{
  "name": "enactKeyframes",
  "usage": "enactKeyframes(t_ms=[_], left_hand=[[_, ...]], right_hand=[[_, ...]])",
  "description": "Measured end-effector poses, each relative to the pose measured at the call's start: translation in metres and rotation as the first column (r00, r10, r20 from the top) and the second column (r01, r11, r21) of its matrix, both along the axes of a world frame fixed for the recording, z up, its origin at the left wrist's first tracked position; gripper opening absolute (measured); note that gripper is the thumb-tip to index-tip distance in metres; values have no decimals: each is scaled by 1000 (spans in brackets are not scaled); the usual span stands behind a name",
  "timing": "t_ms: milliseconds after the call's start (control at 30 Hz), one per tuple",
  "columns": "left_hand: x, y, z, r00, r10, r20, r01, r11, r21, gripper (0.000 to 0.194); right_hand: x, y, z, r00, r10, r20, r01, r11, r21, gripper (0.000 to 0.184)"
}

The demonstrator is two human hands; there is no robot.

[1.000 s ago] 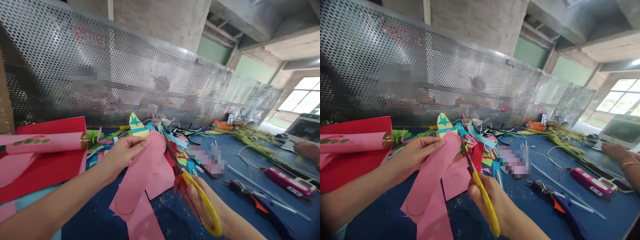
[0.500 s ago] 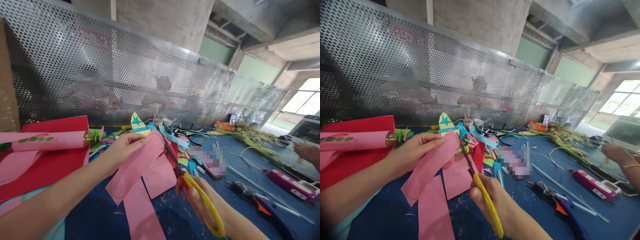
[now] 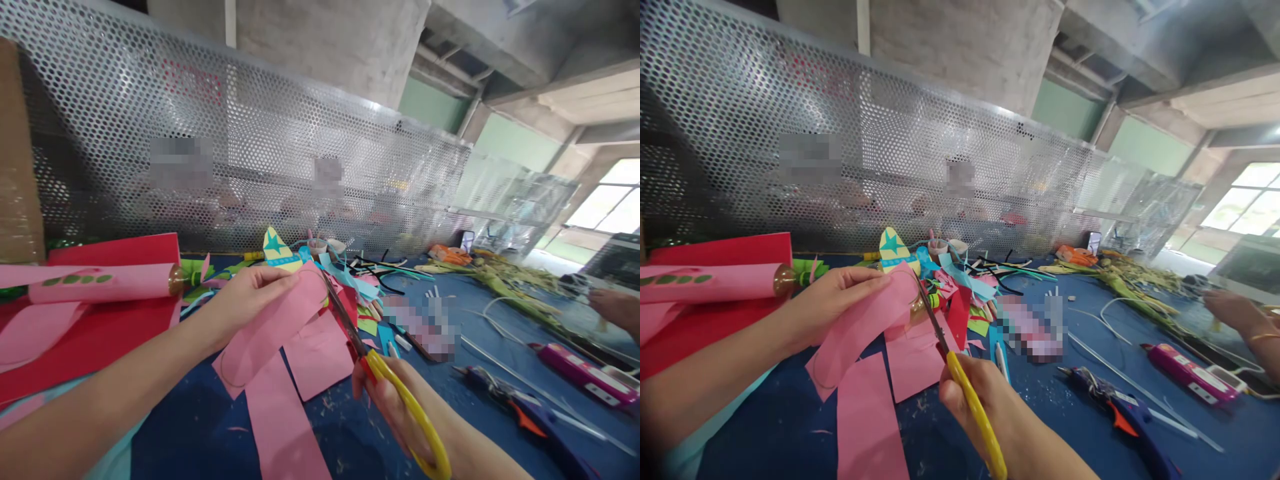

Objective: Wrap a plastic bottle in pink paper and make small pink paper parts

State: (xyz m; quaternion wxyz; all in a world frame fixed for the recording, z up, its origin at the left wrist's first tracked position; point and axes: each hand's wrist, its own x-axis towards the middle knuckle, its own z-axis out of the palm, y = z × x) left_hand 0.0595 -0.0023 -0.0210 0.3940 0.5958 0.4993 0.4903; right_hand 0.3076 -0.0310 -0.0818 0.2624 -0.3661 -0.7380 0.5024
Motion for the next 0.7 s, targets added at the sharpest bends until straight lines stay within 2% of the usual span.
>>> enactKeyframes(t_ms=[200, 333, 500, 700], left_hand=[[-1, -1, 2, 999, 18, -51, -18, 1000, -9, 29], [-1, -2, 4, 999, 22, -48, -22, 1000, -2, 29], [-4, -2, 6, 998, -54, -24, 53, 998, -35, 31], [-10, 1, 6, 988, -98, -118, 91, 994, -68, 35]], right_hand=[[-1, -6, 4, 999, -36, 14, 36, 999, -38, 71], [-1, -6, 3, 999, -45, 3, 45, 999, -7, 72], [-1, -4, 1, 1000, -8, 26, 8, 1000, 9, 74], [-2, -11, 12, 997, 4, 79, -16, 988, 152, 71]])
